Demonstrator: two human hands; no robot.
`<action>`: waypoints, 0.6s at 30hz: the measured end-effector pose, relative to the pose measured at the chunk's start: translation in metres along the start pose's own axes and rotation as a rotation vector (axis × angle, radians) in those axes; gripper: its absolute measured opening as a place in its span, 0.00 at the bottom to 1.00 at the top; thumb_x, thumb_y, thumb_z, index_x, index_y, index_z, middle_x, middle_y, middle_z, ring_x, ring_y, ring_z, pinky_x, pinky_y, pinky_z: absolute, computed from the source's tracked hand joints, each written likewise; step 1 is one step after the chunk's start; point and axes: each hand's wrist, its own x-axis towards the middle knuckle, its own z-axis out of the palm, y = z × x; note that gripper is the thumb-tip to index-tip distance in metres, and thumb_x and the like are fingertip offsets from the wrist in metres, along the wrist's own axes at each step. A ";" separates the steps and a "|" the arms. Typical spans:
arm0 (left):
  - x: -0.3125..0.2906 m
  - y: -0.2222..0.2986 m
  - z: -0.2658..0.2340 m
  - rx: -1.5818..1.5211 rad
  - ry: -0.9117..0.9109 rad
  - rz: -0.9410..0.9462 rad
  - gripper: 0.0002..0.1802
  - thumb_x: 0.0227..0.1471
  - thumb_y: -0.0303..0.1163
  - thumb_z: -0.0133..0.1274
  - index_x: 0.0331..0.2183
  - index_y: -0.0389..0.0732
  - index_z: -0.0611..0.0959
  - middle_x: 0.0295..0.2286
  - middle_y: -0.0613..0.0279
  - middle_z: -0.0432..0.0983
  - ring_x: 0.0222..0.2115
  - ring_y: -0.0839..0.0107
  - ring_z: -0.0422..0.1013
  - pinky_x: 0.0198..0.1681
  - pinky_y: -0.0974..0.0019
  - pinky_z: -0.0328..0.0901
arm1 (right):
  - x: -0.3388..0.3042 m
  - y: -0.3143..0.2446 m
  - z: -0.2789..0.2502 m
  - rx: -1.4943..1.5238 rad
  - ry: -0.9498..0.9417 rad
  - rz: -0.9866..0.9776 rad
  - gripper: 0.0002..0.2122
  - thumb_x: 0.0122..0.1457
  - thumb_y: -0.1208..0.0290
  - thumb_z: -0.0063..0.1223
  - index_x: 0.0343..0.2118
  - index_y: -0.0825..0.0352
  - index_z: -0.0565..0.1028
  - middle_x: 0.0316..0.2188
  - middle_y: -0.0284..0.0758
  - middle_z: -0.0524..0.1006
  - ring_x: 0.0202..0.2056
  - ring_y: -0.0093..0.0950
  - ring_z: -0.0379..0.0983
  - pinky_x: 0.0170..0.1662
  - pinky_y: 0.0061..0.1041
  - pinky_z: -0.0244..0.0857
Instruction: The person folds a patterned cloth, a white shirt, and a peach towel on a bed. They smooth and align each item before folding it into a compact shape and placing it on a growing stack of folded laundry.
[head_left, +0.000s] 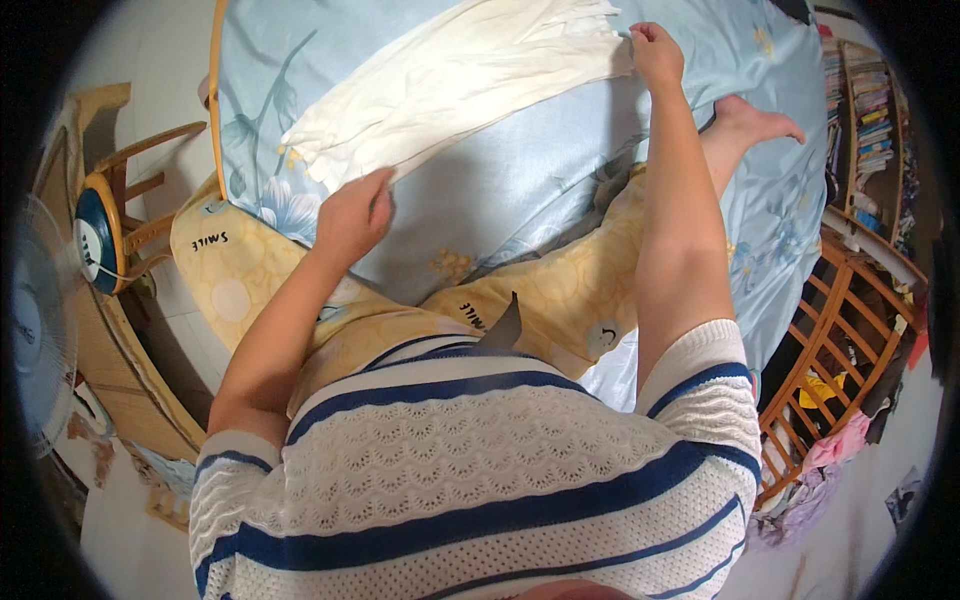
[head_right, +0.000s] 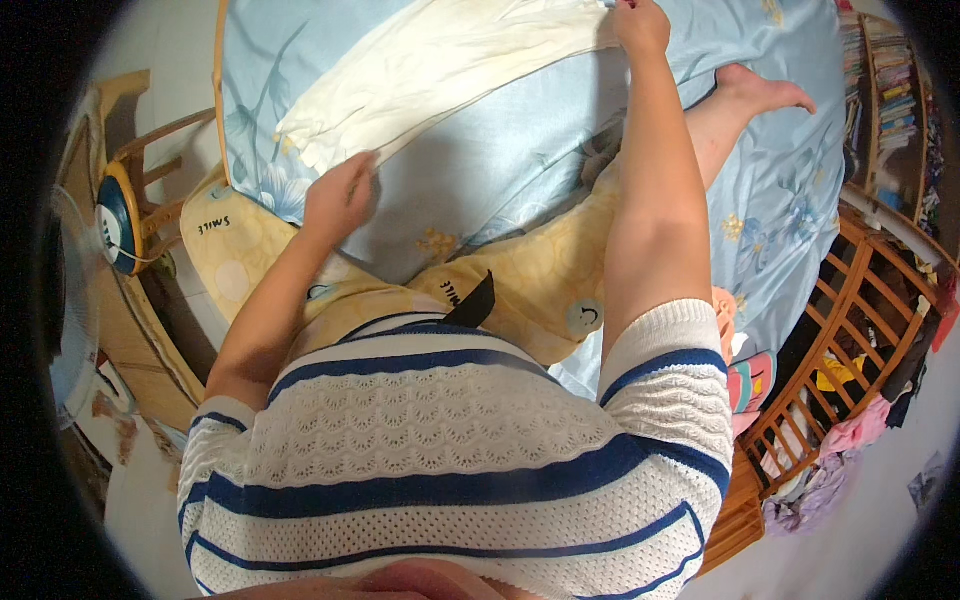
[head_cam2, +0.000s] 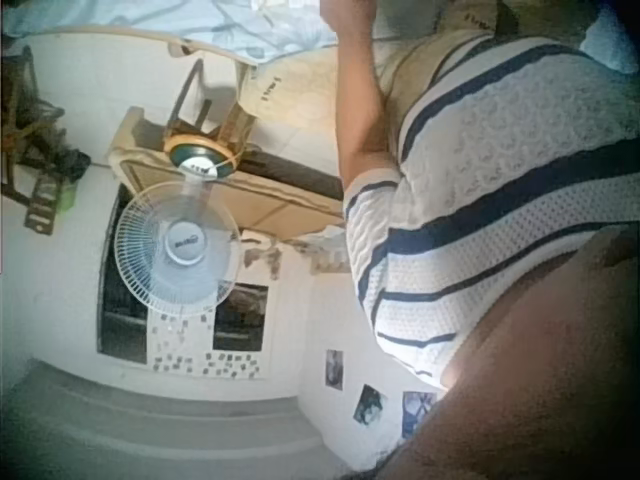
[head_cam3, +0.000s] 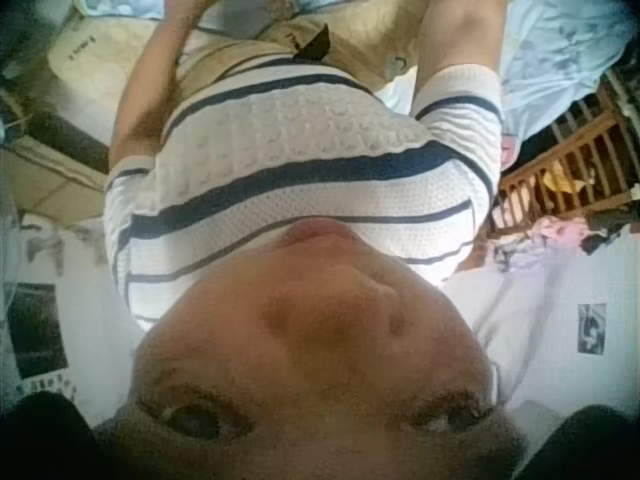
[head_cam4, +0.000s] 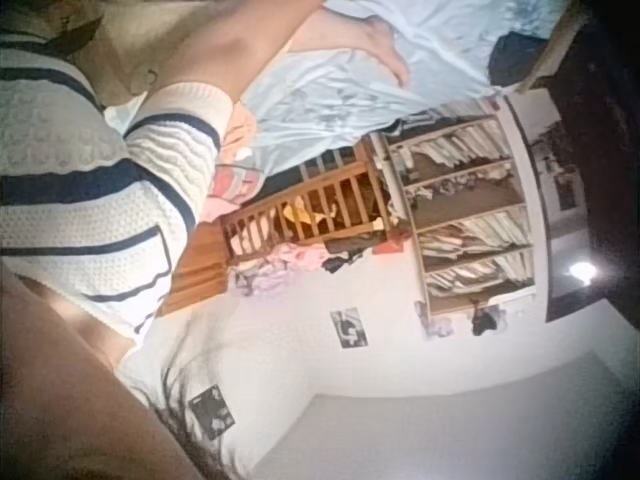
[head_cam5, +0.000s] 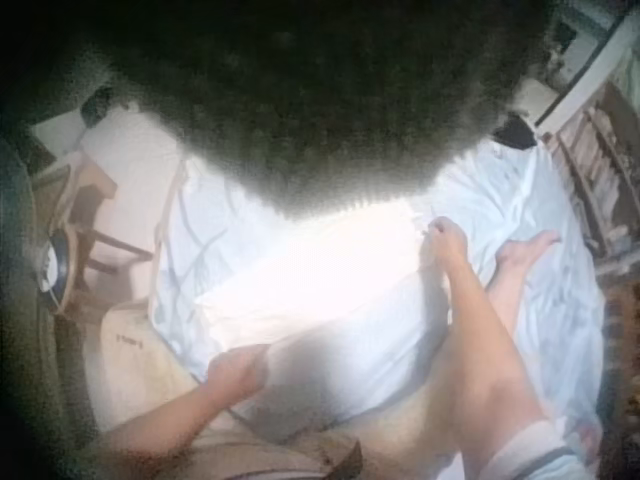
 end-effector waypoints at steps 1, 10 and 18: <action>0.000 0.004 -0.007 -0.015 -0.008 -0.052 0.12 0.46 0.28 0.51 0.37 0.39 0.78 0.27 0.53 0.76 0.27 0.54 0.71 0.32 0.58 0.66 | 0.002 0.003 0.001 -0.011 -0.027 -0.012 0.12 0.52 0.62 0.49 0.36 0.60 0.77 0.30 0.33 0.79 0.34 0.30 0.74 0.39 0.27 0.65; 0.135 0.038 0.024 -0.027 0.211 0.275 0.08 0.49 0.26 0.49 0.33 0.39 0.80 0.31 0.58 0.75 0.34 0.59 0.70 0.38 0.62 0.65 | -0.017 0.006 0.000 -0.169 -0.057 -0.172 0.09 0.50 0.66 0.51 0.32 0.62 0.75 0.27 0.35 0.77 0.31 0.31 0.73 0.35 0.27 0.65; 0.145 0.027 0.075 0.031 0.105 0.325 0.07 0.47 0.25 0.50 0.32 0.41 0.78 0.35 0.60 0.71 0.38 0.59 0.66 0.42 0.62 0.63 | -0.077 -0.013 -0.003 0.013 -0.117 -0.413 0.04 0.50 0.70 0.50 0.28 0.63 0.72 0.26 0.36 0.75 0.29 0.37 0.72 0.31 0.32 0.66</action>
